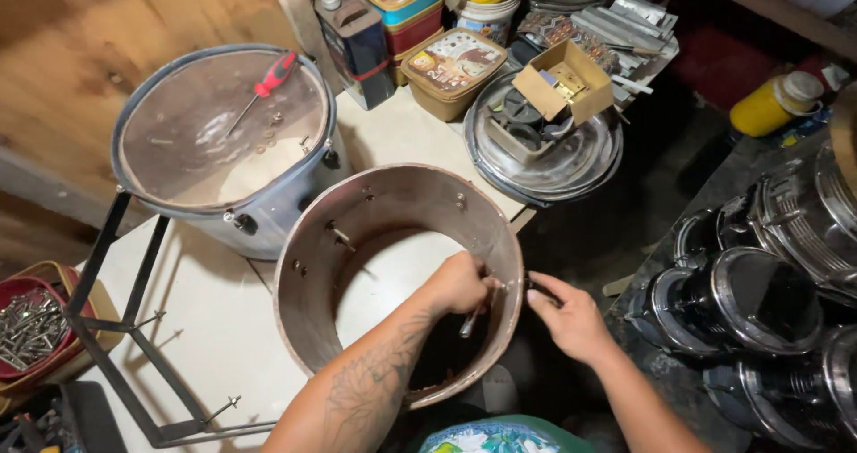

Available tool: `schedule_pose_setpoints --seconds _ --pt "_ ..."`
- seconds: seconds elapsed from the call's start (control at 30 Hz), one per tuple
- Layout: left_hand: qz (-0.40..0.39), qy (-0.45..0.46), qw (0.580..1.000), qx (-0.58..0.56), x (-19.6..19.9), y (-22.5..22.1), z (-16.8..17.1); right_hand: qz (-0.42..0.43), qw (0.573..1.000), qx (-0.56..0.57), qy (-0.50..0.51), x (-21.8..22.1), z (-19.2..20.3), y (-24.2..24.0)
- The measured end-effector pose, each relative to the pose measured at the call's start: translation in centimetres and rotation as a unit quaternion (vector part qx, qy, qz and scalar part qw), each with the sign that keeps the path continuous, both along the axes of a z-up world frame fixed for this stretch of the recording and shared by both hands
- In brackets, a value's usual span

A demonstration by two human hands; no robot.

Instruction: Repairing and assembling drum components by attaching hardware to the shells using a screwdriver

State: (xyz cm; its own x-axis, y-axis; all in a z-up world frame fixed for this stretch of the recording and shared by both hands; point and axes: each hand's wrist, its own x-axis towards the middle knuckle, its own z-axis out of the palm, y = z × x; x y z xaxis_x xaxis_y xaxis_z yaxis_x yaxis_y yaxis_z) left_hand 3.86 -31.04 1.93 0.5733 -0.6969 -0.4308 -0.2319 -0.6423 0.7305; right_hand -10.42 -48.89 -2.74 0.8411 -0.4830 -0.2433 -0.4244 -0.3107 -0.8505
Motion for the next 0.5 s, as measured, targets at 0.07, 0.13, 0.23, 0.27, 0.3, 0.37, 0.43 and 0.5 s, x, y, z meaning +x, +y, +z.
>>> schedule_pose_setpoints --seconds 0.07,0.13,0.23,0.27,0.3,0.37,0.43,0.5 --pt "0.004 -0.014 1.0 0.002 0.3 -0.5 -1.9 0.025 0.998 0.044 0.03 -0.6 0.9 0.1" --pt "0.014 0.007 1.0 0.011 0.8 -0.9 -2.4 0.074 0.994 0.078 0.028 -1.5 0.1 -0.1" --pt "0.046 0.04 0.998 0.022 0.9 -1.6 -3.0 0.13 0.985 0.088 0.066 -1.8 2.5 1.4" --pt "0.069 0.053 0.996 0.024 0.9 -1.8 -3.2 0.138 0.983 0.063 0.108 -1.7 3.9 2.2" --pt "0.068 0.053 0.996 0.024 0.8 -1.9 -3.2 0.137 0.983 0.063 0.107 -1.8 2.6 2.0" --pt "0.103 0.069 0.992 0.02 0.8 -2.2 -3.0 0.157 0.971 0.18 -0.011 -2.0 0.0 1.6" --pt "0.125 0.096 0.988 0.002 0.7 -2.4 -3.3 0.155 0.972 0.178 -0.015 -2.1 0.0 1.8" --pt "0.145 0.123 0.982 -0.016 1.0 -2.7 -3.6 0.152 0.972 0.177 -0.021 -2.2 -0.3 1.9"
